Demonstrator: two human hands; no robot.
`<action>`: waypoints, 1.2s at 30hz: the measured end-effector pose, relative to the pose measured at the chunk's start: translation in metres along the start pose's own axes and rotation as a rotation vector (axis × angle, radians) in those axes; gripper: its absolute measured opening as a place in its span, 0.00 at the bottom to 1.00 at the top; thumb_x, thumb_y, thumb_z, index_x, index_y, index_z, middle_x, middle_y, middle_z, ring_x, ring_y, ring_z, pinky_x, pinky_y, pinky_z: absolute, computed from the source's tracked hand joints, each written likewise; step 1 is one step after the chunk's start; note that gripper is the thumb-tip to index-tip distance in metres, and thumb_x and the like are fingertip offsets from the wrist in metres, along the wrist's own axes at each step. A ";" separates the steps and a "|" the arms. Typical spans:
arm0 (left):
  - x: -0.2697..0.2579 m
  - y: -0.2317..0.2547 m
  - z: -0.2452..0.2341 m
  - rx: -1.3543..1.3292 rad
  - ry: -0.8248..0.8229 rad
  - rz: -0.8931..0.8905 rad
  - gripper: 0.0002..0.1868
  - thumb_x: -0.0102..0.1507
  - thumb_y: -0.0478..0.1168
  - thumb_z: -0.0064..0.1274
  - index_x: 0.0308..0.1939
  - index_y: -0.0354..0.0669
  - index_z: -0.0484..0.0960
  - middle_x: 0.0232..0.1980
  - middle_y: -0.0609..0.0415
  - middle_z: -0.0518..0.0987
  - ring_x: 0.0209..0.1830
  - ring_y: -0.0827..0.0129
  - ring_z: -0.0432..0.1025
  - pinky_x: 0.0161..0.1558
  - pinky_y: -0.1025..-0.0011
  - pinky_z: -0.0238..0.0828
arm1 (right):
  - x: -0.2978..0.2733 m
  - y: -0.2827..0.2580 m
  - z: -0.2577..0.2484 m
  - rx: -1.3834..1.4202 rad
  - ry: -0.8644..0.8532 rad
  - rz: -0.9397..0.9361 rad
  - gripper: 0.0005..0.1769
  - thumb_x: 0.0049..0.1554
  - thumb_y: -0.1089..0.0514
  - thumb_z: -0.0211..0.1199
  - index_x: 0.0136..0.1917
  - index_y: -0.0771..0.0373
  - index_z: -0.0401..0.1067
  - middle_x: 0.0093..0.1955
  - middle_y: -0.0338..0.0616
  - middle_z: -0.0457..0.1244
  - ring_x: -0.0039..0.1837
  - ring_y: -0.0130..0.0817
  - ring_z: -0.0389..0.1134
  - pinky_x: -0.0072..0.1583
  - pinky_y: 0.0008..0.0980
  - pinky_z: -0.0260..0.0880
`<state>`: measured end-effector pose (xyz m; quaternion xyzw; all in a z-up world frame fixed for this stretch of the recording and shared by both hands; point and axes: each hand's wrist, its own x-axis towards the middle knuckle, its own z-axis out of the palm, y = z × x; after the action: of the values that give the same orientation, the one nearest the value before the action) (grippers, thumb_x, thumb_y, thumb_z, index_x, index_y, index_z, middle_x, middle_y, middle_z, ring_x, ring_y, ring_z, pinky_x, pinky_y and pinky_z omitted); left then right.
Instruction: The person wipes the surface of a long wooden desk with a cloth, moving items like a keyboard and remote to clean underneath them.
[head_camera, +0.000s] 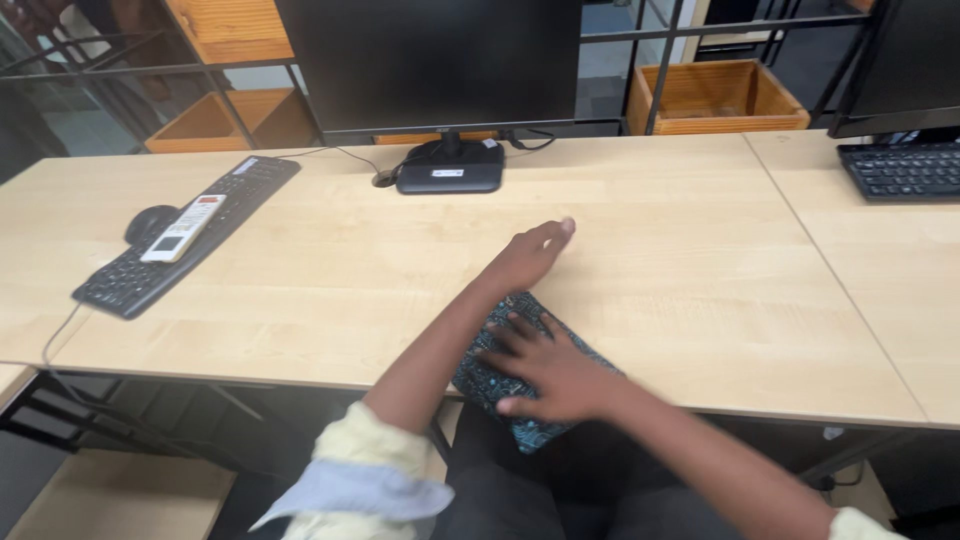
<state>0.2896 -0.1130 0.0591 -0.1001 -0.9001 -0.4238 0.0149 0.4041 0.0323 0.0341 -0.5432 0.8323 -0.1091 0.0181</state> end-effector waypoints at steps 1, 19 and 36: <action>-0.023 0.007 -0.006 0.059 0.065 0.116 0.37 0.68 0.68 0.32 0.67 0.48 0.76 0.70 0.44 0.75 0.72 0.47 0.68 0.70 0.55 0.62 | -0.002 0.018 -0.003 0.261 0.020 0.001 0.35 0.61 0.38 0.62 0.75 0.55 0.62 0.81 0.56 0.50 0.82 0.56 0.46 0.76 0.59 0.44; -0.216 -0.108 -0.063 1.020 0.084 0.337 0.55 0.54 0.81 0.45 0.77 0.58 0.60 0.81 0.49 0.57 0.81 0.50 0.49 0.74 0.42 0.43 | -0.007 0.135 0.019 -0.061 0.242 0.691 0.39 0.63 0.27 0.38 0.79 0.46 0.55 0.85 0.38 0.44 0.85 0.44 0.38 0.79 0.61 0.32; -0.194 -0.057 -0.014 0.754 -0.052 0.454 0.45 0.64 0.76 0.38 0.79 0.62 0.60 0.83 0.50 0.57 0.83 0.48 0.47 0.77 0.39 0.38 | -0.008 0.132 0.019 -0.114 0.229 0.689 0.40 0.62 0.25 0.40 0.80 0.44 0.55 0.85 0.37 0.43 0.86 0.42 0.39 0.80 0.59 0.34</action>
<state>0.4680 -0.1918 0.0033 -0.2935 -0.9471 -0.0491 0.1207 0.2908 0.0875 -0.0114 -0.2155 0.9678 -0.1102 -0.0699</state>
